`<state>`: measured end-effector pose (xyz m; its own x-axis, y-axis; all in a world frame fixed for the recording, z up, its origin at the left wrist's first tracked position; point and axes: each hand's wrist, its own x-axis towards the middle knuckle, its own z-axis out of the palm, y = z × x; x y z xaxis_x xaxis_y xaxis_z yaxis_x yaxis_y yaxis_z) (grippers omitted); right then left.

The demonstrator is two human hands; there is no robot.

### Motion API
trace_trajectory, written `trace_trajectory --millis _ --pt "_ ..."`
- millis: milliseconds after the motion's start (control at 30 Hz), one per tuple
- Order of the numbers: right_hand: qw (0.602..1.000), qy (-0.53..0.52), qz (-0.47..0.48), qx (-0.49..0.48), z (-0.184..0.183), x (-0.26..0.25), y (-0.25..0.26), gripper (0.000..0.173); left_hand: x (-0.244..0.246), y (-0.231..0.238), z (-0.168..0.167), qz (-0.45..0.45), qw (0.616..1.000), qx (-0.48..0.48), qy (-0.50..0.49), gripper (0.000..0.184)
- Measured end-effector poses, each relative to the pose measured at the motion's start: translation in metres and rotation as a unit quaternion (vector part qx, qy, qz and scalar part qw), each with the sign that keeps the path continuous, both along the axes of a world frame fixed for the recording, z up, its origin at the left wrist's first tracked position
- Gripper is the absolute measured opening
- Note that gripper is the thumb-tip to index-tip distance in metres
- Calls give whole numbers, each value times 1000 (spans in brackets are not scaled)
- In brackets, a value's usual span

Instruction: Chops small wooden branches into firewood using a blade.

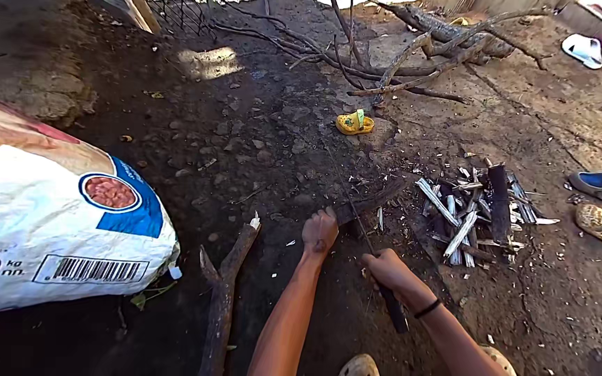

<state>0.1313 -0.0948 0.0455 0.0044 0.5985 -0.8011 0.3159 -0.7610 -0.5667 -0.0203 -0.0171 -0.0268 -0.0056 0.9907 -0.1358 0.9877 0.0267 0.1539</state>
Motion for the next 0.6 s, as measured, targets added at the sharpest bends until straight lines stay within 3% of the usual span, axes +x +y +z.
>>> trace_trajectory --millis 67,100,167,267,333,433,533,600 --pt "985 146 -75 -53 28 0 4 28 -17 13 -18 -42 990 131 25 21" --pt "956 246 -124 -104 47 1 6 31 -33 19 -26 -51 984 168 37 20" --pt "919 321 -193 -124 75 4 6 34 -61 21 -31 -1 986 160 38 21" --pt "952 259 -159 28 73 18 3 35 -70 21 1 102 989 106 -12 32" --pt "959 234 -112 114 66 28 0 31 -57 16 32 98 993 48 -54 36" --pt "970 185 -57 148 58 34 0 28 -29 17 53 3 998 -43 -53 33" --pt "990 9 -13 142 35 35 6 23 1 32 57 -48 983 -170 -48 29" --pt "993 -48 14 111 12 40 5 24 12 38 53 -54 973 -215 -70 33"
